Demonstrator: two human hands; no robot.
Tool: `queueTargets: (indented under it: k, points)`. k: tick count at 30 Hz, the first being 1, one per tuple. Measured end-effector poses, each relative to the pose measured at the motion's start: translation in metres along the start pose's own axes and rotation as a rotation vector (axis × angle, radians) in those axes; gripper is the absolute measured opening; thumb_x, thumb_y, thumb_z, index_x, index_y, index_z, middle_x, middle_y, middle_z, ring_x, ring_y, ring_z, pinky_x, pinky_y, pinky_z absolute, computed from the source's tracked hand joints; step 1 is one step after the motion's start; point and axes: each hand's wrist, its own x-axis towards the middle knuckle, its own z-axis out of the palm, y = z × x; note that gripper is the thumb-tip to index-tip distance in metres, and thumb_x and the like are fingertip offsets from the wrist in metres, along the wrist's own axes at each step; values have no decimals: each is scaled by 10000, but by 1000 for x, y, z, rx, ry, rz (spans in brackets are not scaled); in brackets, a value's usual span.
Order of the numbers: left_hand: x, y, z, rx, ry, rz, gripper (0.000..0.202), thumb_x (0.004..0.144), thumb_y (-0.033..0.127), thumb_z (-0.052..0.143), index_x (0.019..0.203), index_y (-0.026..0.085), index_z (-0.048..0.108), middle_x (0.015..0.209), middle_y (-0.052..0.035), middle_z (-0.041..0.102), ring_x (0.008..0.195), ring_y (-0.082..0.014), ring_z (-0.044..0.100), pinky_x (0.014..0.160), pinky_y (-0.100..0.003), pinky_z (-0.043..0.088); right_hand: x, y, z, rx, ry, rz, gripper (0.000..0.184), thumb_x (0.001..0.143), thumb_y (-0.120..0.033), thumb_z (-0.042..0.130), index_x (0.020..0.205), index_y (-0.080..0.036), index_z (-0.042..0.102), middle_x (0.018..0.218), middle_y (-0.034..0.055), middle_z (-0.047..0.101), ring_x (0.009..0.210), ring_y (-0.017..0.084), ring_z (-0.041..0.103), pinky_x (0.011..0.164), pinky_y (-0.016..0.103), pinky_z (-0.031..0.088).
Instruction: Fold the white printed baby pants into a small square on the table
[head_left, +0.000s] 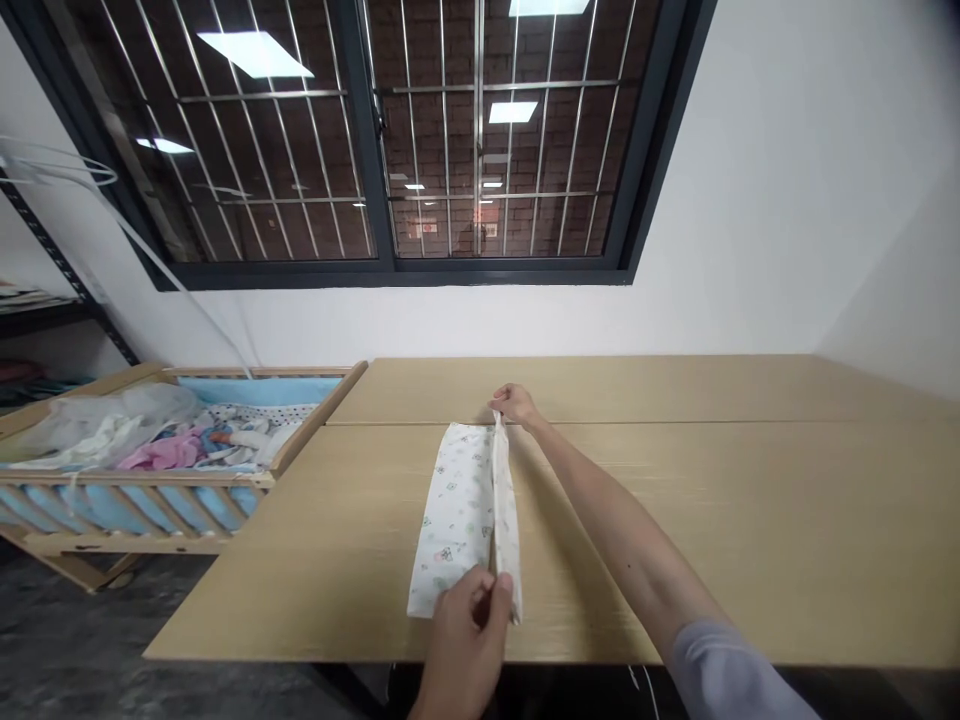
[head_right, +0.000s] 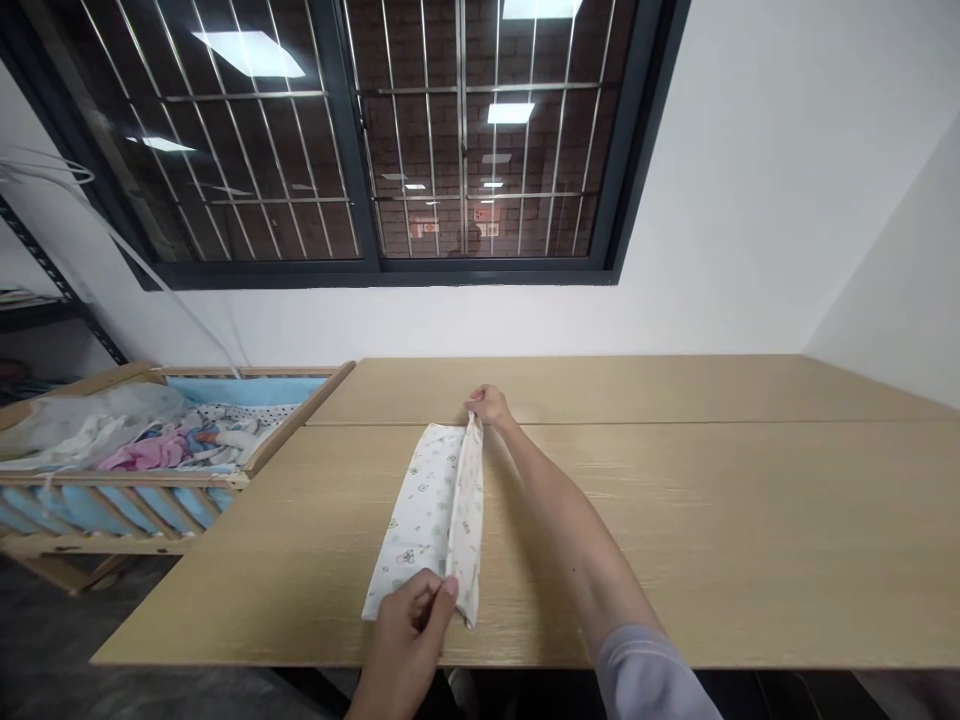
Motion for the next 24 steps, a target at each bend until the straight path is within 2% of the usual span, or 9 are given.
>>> queueTargets:
  k: [4,7,12,15,18,20,22,24]
  points:
    - [-11,-17,-44,163,117,-44,495,932,609,403,622,224,392,574,42,376,570,-137,414,580,-265,293,-2,-22,41,-70,-7,-11,217,712,-181,723,892,-182,601,721,-10,646,657,136,600,604,214,436]
    - [-14,-31,-65,334,173,-108,495,947,598,368,631,224,440,577,22,463,581,-158,479,600,-276,309,-7,-32,72,-129,-12,-15,244,705,-144,694,927,-187,601,765,7,650,702,153,593,620,226,426]
    - [-15,-41,-73,670,142,-219,393,998,420,359,692,225,509,660,-23,640,689,-219,647,626,-300,323,-17,-38,106,-217,-30,-13,216,697,-106,675,883,-190,605,896,52,648,827,189,600,680,248,424]
    - [-17,-39,-72,837,100,-306,350,1014,352,379,751,219,569,762,-48,717,803,-262,705,639,-310,362,-24,-41,112,-236,-68,-37,172,726,-114,677,865,-183,602,884,59,651,864,202,607,702,256,424]
    - [-23,-38,-69,902,129,-332,332,1021,378,384,831,223,609,825,-44,735,791,-266,716,610,-312,406,-33,-49,109,-224,-120,-120,105,815,-174,646,910,-178,603,873,56,670,876,196,614,735,261,430]
    - [-29,-41,-63,912,244,-182,286,1013,388,404,932,229,628,917,-51,730,805,-245,710,623,-308,447,-47,-58,103,-204,-164,-196,88,882,-215,595,961,-179,609,890,49,688,868,180,625,762,261,441]
    - [-35,-45,-53,920,378,113,235,984,374,465,1057,224,631,1031,-83,708,882,-237,694,719,-317,494,-71,-69,94,-183,-228,-273,119,917,-241,571,1012,-189,618,928,38,706,865,162,640,787,253,457]
    - [-41,-50,-41,950,436,396,284,940,347,536,1172,204,619,1129,-123,683,978,-252,669,813,-339,506,-106,-78,82,-154,-338,-393,201,933,-294,578,1104,-197,619,1038,50,713,934,166,654,842,261,477]
